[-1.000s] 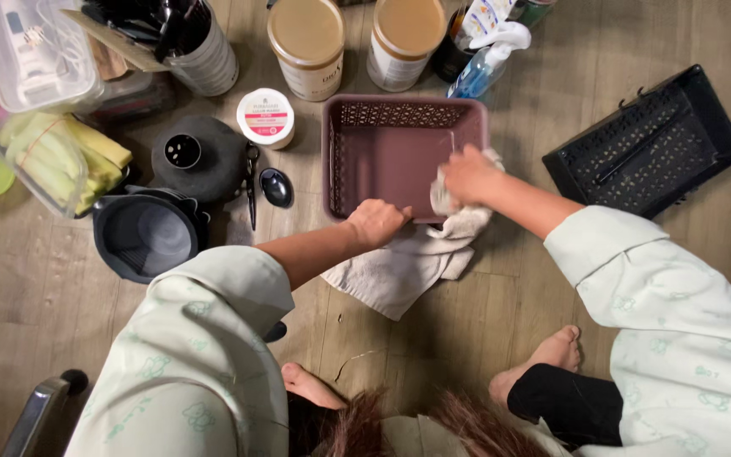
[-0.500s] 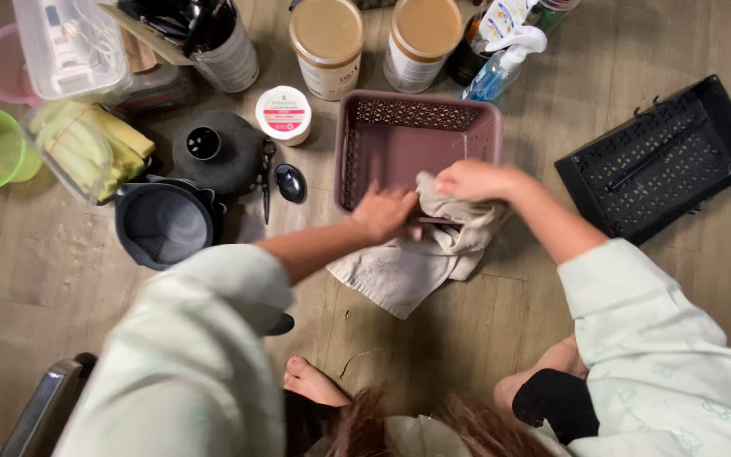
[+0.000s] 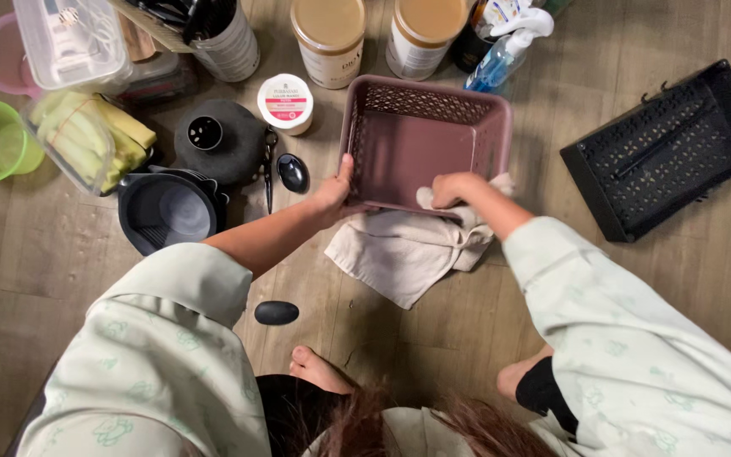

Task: The person cleans a plastic basket and various containers using a spray bottle and cloth, then organizes them into the basket. They also wipe a metal cup and place it inside.

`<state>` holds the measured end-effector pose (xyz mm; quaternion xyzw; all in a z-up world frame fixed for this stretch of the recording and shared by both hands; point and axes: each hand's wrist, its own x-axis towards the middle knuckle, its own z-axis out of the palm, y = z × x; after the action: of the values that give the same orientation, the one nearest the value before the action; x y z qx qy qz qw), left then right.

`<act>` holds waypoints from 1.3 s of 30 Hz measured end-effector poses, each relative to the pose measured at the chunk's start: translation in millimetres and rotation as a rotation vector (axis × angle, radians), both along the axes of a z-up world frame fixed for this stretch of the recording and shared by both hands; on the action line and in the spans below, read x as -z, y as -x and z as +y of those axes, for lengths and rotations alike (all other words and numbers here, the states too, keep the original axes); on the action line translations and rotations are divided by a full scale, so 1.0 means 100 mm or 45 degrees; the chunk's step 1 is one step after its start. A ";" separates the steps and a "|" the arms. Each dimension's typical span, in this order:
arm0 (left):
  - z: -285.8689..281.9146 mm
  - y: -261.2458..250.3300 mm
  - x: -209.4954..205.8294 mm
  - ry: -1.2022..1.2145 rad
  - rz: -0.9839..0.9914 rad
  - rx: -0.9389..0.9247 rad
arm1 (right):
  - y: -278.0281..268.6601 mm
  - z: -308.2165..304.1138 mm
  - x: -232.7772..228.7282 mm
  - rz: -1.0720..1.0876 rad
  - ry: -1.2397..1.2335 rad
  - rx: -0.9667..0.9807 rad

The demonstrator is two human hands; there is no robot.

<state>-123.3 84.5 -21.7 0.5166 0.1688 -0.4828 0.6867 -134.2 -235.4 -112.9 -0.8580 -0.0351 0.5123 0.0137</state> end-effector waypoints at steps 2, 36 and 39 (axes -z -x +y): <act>-0.02 -0.06 0.08 -0.035 -0.043 -0.078 | 0.07 0.08 0.16 -0.144 -0.124 -0.062; 0.25 -0.24 0.07 -0.112 -0.819 0.285 | -0.77 1.48 -1.11 -1.933 -1.096 0.807; 0.27 -0.29 0.18 -0.290 -0.904 0.367 | -0.47 1.71 -1.11 -1.778 -1.087 0.709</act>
<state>-93.9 111.1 -39.2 0.7425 -0.1008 -0.3440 0.5659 -87.3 -64.1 -2.2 -0.8752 -0.0133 -0.2110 0.4352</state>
